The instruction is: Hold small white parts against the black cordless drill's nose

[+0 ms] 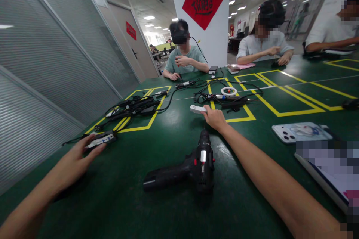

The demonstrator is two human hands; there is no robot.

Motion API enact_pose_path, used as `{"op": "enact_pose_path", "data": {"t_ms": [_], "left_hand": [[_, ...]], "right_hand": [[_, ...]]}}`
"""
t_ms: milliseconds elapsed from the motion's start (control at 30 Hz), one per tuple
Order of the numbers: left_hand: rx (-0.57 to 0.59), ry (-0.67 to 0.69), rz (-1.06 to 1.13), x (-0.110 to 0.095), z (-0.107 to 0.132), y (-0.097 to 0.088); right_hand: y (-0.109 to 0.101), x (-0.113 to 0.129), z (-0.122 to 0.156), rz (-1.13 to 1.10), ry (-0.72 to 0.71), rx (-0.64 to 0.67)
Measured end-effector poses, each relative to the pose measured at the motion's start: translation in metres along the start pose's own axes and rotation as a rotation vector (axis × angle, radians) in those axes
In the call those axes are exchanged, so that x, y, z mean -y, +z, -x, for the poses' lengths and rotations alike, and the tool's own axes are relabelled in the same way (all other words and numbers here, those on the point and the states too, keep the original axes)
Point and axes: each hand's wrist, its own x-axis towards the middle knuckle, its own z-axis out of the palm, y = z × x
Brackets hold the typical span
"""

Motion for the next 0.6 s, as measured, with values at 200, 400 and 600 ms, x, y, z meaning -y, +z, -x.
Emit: {"op": "enact_pose_path", "data": {"t_ms": [200,400,600], "left_hand": [[-0.053,0.659,-0.029,-0.222,-0.036,0.046],[0.009,0.816,-0.36,-0.32,-0.061,0.088],[-0.032,0.687,-0.382,-0.288,-0.058,0.078]], "right_hand": [[-0.004,0.001,0.004,-0.002,-0.091,-0.022],[-0.001,0.0,0.006,-0.016,-0.196,-0.048],[0.003,0.004,0.003,-0.072,-0.022,-0.116]]}}
